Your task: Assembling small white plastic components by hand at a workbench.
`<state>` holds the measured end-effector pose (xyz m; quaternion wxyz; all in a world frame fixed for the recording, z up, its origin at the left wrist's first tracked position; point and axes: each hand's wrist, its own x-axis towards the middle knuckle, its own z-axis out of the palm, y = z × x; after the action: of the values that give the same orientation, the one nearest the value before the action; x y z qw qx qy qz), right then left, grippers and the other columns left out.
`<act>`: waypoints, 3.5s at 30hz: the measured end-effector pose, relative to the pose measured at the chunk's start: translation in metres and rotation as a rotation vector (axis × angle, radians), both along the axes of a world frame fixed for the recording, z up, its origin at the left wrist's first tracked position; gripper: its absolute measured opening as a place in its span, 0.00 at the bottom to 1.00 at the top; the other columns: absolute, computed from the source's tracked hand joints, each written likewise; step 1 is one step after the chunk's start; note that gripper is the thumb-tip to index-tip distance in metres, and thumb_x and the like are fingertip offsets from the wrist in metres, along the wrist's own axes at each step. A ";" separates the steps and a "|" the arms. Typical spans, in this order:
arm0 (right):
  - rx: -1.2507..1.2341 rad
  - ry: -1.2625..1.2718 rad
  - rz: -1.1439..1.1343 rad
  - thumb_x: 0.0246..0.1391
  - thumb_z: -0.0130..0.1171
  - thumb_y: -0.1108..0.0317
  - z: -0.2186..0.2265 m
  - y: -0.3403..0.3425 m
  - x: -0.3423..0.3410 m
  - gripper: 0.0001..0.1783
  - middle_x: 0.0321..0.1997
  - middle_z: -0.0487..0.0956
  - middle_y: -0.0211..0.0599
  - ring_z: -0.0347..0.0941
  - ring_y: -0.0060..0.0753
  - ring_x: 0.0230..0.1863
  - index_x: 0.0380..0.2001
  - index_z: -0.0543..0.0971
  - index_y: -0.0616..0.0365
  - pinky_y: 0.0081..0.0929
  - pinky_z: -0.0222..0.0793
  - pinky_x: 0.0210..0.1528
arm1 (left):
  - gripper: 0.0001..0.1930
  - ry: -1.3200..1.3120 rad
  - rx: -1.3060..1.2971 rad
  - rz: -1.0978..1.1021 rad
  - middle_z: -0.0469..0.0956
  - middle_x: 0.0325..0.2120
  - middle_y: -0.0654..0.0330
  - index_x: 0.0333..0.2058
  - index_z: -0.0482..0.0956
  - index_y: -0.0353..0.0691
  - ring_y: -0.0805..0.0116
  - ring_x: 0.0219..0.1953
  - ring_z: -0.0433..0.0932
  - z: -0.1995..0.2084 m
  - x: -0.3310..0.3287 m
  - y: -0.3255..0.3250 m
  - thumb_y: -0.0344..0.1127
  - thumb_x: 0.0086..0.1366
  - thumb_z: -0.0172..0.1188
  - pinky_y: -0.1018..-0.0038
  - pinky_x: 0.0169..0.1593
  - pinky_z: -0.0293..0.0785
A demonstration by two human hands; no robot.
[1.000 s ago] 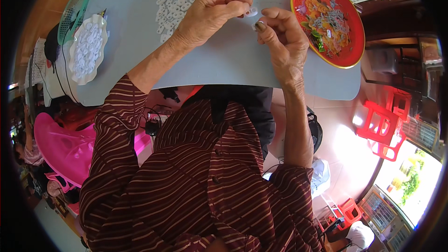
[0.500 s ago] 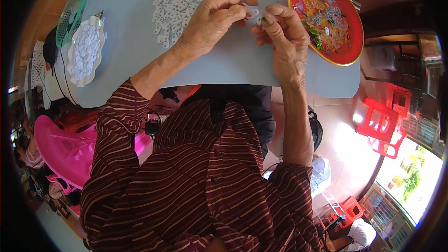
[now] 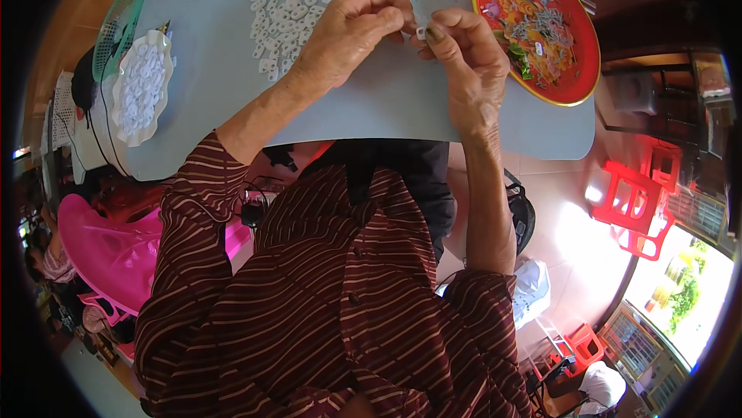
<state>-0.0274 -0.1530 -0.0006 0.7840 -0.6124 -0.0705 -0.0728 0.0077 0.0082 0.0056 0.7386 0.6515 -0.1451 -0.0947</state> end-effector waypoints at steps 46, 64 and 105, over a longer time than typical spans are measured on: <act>-0.203 -0.006 0.030 0.50 0.59 0.78 0.002 0.001 -0.002 0.15 0.31 0.78 0.31 0.72 0.18 0.33 0.43 0.72 0.62 0.17 0.69 0.39 | 0.13 -0.306 0.754 -0.427 0.69 0.22 0.62 0.33 0.70 0.34 0.73 0.27 0.69 0.046 0.029 0.023 0.41 0.66 0.48 0.76 0.34 0.66; -0.070 0.005 0.015 0.54 0.55 0.79 0.003 0.002 -0.002 0.13 0.34 0.78 0.34 0.75 0.23 0.37 0.44 0.71 0.64 0.19 0.71 0.43 | 0.17 -0.364 0.463 -0.176 0.69 0.18 0.63 0.34 0.73 0.35 0.74 0.23 0.67 0.012 0.009 0.011 0.44 0.69 0.46 0.76 0.31 0.64; -0.473 -0.191 -0.117 0.40 0.65 0.78 -0.004 0.014 -0.005 0.15 0.24 0.77 0.35 0.74 0.25 0.26 0.35 0.75 0.61 0.23 0.69 0.29 | 0.17 -0.343 0.440 -0.161 0.60 0.18 0.60 0.28 0.63 0.34 0.71 0.23 0.57 0.003 0.000 0.013 0.45 0.65 0.44 0.72 0.29 0.61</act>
<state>-0.0325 -0.1388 -0.0048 0.6032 -0.7721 -0.1237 -0.1571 0.0077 0.0208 0.0083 0.5343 0.7889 -0.2952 -0.0709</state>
